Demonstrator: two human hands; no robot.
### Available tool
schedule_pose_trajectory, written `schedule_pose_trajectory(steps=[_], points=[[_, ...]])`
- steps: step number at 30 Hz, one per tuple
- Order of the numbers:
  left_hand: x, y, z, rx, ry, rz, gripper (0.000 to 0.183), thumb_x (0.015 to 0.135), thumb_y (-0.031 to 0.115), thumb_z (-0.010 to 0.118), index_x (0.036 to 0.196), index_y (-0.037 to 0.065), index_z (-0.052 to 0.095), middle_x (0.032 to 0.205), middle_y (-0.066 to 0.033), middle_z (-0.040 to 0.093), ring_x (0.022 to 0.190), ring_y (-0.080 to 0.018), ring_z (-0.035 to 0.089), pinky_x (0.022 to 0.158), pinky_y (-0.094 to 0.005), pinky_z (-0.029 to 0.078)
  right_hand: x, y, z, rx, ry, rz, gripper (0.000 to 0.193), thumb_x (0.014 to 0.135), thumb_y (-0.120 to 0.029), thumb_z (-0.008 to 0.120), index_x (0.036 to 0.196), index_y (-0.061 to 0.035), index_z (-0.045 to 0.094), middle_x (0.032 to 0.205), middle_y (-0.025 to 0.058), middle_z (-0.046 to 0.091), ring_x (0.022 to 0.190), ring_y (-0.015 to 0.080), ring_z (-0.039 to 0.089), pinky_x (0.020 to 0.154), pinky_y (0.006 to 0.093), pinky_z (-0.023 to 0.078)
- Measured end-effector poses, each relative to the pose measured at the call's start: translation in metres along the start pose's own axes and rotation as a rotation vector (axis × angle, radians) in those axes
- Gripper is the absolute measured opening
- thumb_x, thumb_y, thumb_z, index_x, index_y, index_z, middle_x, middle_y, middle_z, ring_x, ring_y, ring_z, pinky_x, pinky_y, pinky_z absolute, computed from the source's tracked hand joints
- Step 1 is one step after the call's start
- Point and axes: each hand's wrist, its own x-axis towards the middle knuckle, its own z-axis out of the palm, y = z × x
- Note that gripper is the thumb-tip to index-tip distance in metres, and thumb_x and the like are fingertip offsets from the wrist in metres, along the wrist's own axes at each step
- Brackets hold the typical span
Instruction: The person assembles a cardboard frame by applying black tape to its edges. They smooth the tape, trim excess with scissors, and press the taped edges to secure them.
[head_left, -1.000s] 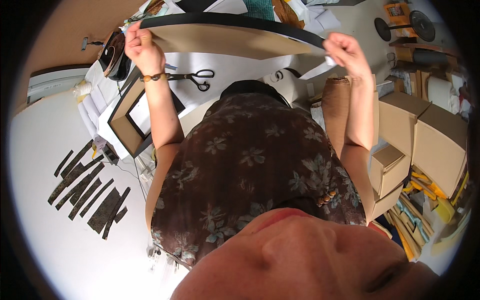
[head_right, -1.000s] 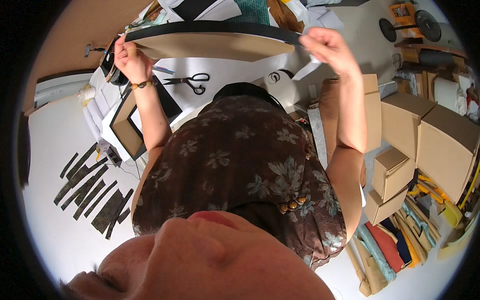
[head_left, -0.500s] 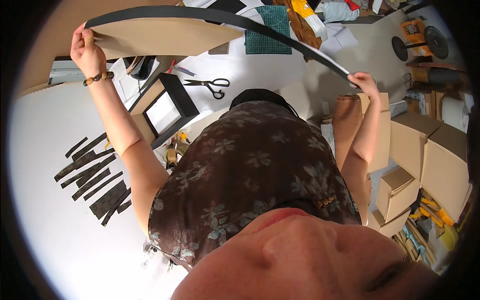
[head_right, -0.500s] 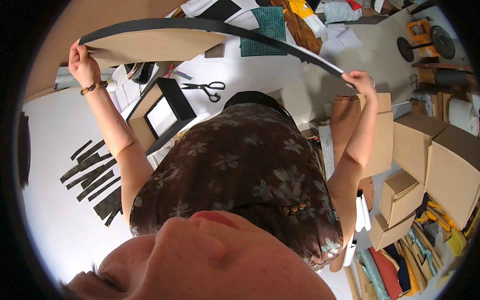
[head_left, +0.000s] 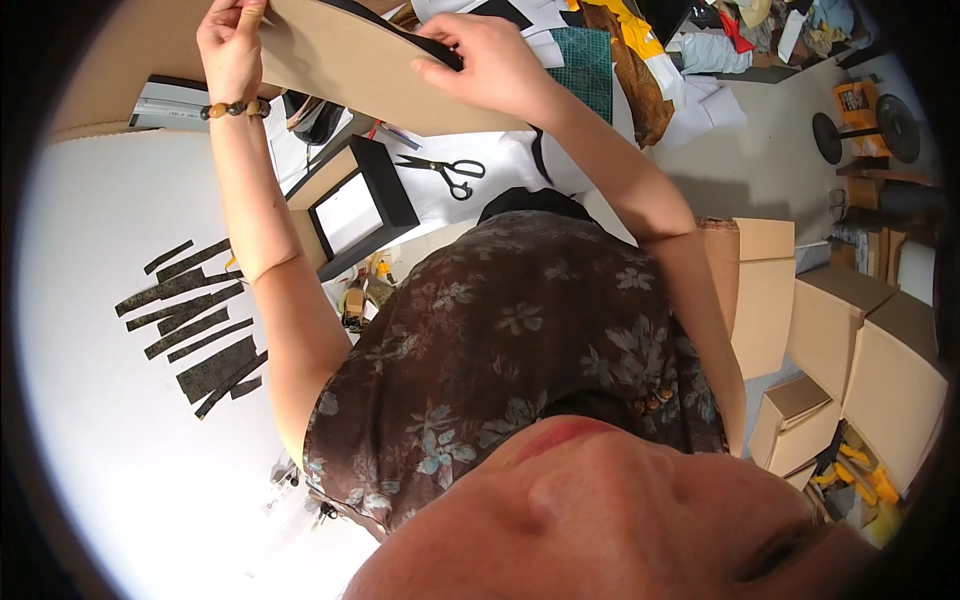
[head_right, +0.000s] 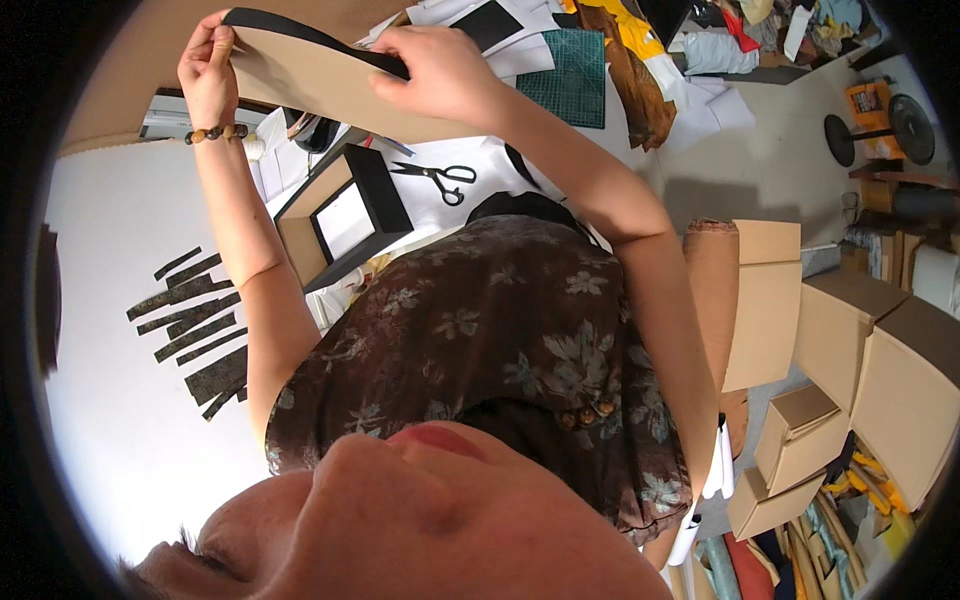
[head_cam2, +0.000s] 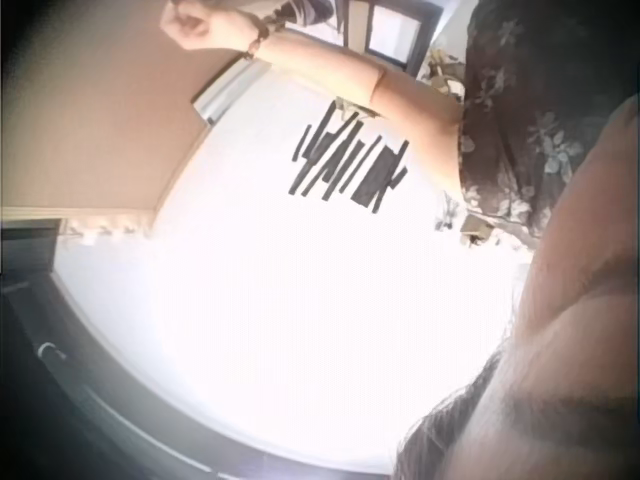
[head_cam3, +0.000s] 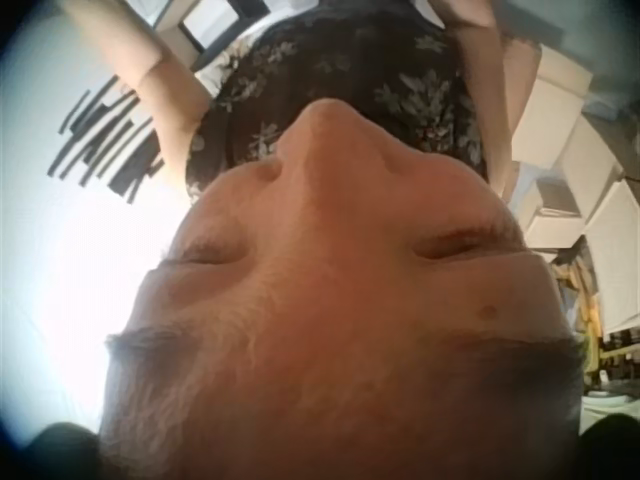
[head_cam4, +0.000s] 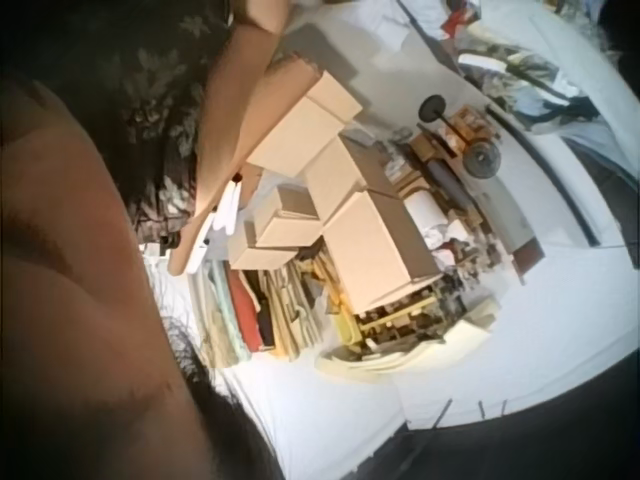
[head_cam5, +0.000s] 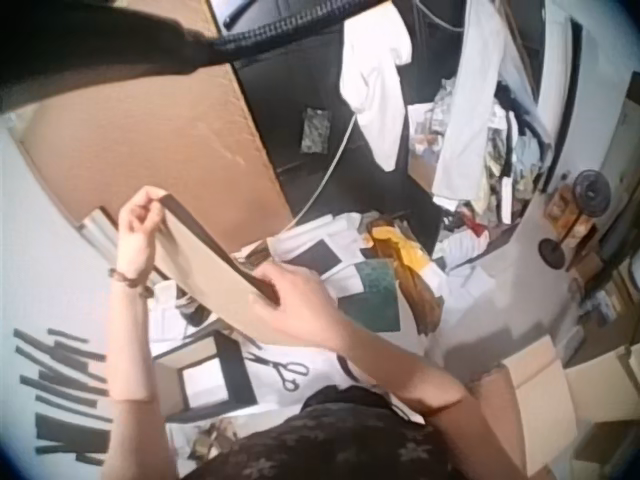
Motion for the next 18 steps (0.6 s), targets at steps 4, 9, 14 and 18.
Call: schedule_pose_trajectory(steps=[4, 9, 14, 18], points=[[-0.007, -0.014, 0.0, -0.078, 0.026, -0.049, 0.021, 0.095, 0.005, 0.054, 0.113, -0.005, 0.059, 0.089, -0.0011, 0.062, 0.081, -0.0065, 0.053, 0.079, -0.0178, 0.039, -0.008, 0.012, -0.025, 0.172, -0.071, 0.153, 0.03, 0.08, -0.03, 0.074, 0.085, -0.0033, 0.062, 0.068, 0.0046, 0.064, 0.061, 0.0106, 0.062, 0.057, 0.024, 0.05], [-0.023, -0.049, 0.007, -0.177, 0.103, -0.072, 0.02, 0.094, 0.001, 0.052, 0.112, -0.008, 0.058, 0.093, -0.0054, 0.063, 0.085, -0.0102, 0.055, 0.084, -0.0223, 0.042, -0.019, 0.018, -0.087, 0.389, -0.543, 0.471, 0.025, 0.095, -0.027, 0.057, 0.103, -0.003, 0.061, 0.071, 0.0041, 0.064, 0.06, 0.0076, 0.058, 0.056, 0.0196, 0.045], [-0.065, -0.108, 0.035, -0.347, 0.146, -0.166, 0.018, 0.092, -0.002, 0.054, 0.109, -0.007, 0.058, 0.095, -0.0066, 0.064, 0.087, -0.0126, 0.058, 0.082, -0.0241, 0.045, -0.073, 0.05, -0.133, 0.466, -0.573, 0.717, 0.03, 0.096, -0.031, 0.055, 0.088, -0.0033, 0.063, 0.065, 0.0026, 0.062, 0.055, 0.0051, 0.053, 0.053, 0.019, 0.043], [-0.093, -0.172, 0.082, -0.479, 0.148, -0.29, 0.023, 0.09, 0.001, 0.06, 0.113, -0.003, 0.057, 0.086, 0.0011, 0.059, 0.077, -0.007, 0.052, 0.076, -0.0195, 0.043, -0.118, 0.082, -0.142, 0.443, -0.635, 0.862, 0.032, 0.096, -0.032, 0.056, 0.081, -0.0046, 0.062, 0.066, 0.002, 0.062, 0.055, 0.0056, 0.053, 0.054, 0.0205, 0.044]])
